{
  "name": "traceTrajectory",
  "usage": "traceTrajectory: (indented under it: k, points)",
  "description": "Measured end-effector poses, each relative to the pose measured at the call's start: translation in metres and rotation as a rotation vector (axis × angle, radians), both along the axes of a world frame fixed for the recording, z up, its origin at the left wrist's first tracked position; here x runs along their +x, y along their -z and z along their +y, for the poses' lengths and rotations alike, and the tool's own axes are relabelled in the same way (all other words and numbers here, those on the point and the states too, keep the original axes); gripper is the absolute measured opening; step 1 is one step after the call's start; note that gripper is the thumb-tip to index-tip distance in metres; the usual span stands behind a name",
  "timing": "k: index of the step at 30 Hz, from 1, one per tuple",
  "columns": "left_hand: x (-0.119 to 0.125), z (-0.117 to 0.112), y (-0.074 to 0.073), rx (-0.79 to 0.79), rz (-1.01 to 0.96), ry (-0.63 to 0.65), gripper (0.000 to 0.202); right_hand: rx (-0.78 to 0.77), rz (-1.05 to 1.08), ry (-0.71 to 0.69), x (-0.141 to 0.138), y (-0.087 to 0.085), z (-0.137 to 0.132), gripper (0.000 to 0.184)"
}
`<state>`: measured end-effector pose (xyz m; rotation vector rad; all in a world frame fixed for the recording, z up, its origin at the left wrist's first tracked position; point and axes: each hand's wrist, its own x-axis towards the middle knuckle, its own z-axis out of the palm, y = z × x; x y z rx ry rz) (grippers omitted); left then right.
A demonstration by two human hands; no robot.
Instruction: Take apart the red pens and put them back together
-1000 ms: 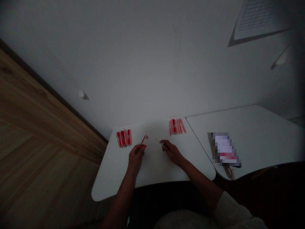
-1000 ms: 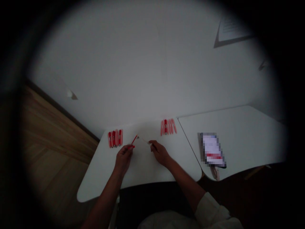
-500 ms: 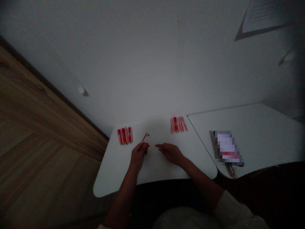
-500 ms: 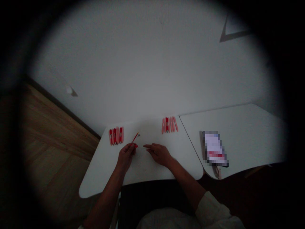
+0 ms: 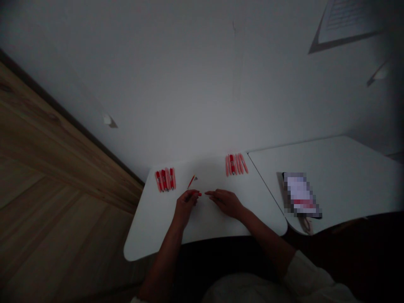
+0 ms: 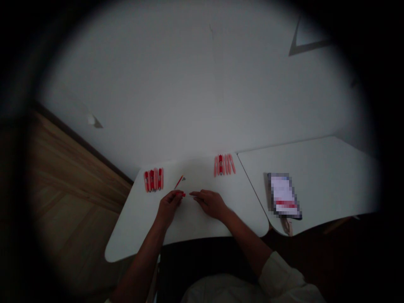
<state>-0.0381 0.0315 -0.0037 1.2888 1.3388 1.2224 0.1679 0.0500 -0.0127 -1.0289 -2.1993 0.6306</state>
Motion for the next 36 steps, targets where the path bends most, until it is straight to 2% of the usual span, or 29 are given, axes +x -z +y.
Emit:
traceTrajectory:
  k: [6, 18, 21, 27, 36]
  points:
    - [0.002, 0.000, -0.002, -0.010, 0.041, 0.029, 0.034, 0.021, -0.035, 0.016, 0.000, 0.002, 0.000, 0.033]
    - [0.001, 0.000, -0.007, 0.134, 0.234, 0.098, 0.029, 0.006, -0.017, 0.017, 0.000, 0.002, 0.000, 0.032]
    - [0.003, 0.000, -0.005, 0.111, 0.211, 0.097, 0.028, 0.008, -0.017, 0.020, -0.001, 0.002, 0.000, 0.032]
    - [0.004, 0.001, 0.001, 0.037, 0.102, 0.007, 0.027, 0.010, -0.027, 0.026, -0.001, -0.003, -0.003, 0.032]
    - [0.001, 0.001, 0.002, 0.031, 0.109, 0.093, 0.023, 0.027, -0.035, -0.020, 0.001, -0.004, -0.003, 0.035]
